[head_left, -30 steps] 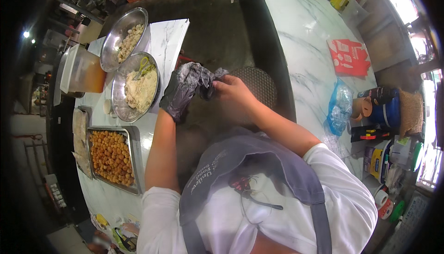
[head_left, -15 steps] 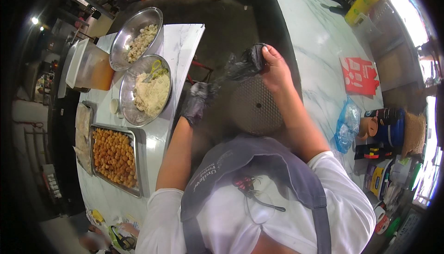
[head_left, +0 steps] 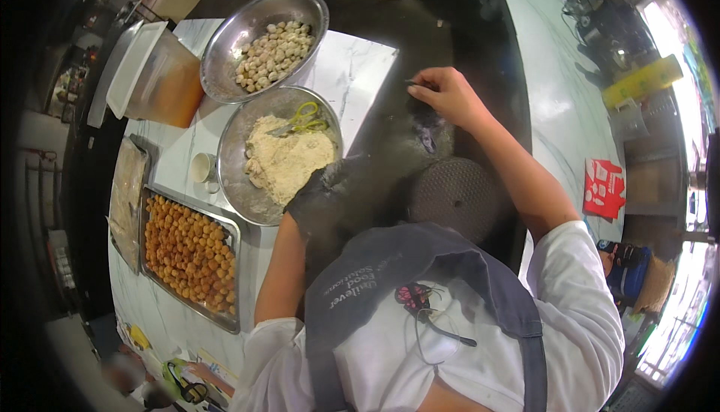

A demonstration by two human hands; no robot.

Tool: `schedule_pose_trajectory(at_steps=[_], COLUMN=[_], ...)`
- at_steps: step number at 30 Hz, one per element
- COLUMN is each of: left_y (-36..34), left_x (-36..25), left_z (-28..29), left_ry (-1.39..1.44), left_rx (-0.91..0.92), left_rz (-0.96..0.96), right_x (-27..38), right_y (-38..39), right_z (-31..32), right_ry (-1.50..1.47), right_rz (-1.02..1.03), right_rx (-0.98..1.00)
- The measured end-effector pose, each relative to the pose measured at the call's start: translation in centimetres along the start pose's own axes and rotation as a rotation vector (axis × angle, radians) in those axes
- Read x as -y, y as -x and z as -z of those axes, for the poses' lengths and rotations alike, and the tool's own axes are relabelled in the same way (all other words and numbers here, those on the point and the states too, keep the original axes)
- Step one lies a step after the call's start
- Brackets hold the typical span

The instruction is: The person removes a plastic bag containing papers from a pink bag, puts on black gloves, and breads small pieces of food by hand in a bowl of flour.

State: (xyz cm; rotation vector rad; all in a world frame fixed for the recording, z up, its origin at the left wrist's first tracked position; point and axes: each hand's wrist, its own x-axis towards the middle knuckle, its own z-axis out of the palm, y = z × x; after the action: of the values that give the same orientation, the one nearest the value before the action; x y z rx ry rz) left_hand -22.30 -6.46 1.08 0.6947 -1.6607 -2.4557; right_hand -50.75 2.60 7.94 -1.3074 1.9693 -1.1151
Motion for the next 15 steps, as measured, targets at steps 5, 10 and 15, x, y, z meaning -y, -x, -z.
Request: schedule_pose_trajectory(at_steps=[5, 10, 15], left_y=[0.8, -0.2, -1.4], left_x=[-3.0, 2.7, 2.1], left_z=[-0.9, 3.3, 3.5], left_ry=[-0.364, -0.285, -0.129], left_rx=[-0.004, -0.09, -0.041], left_rz=[0.008, 0.006, 0.065], right_x=[4.5, 7.2, 6.9], right_y=[-8.7, -15.7, -19.5], right_z=[-3.7, -5.0, -5.8], right_ry=[-0.122, -0.119, 0.096], right_rz=[0.188, 0.153, 0.247], right_rx=[0.003, -0.128, -0.197])
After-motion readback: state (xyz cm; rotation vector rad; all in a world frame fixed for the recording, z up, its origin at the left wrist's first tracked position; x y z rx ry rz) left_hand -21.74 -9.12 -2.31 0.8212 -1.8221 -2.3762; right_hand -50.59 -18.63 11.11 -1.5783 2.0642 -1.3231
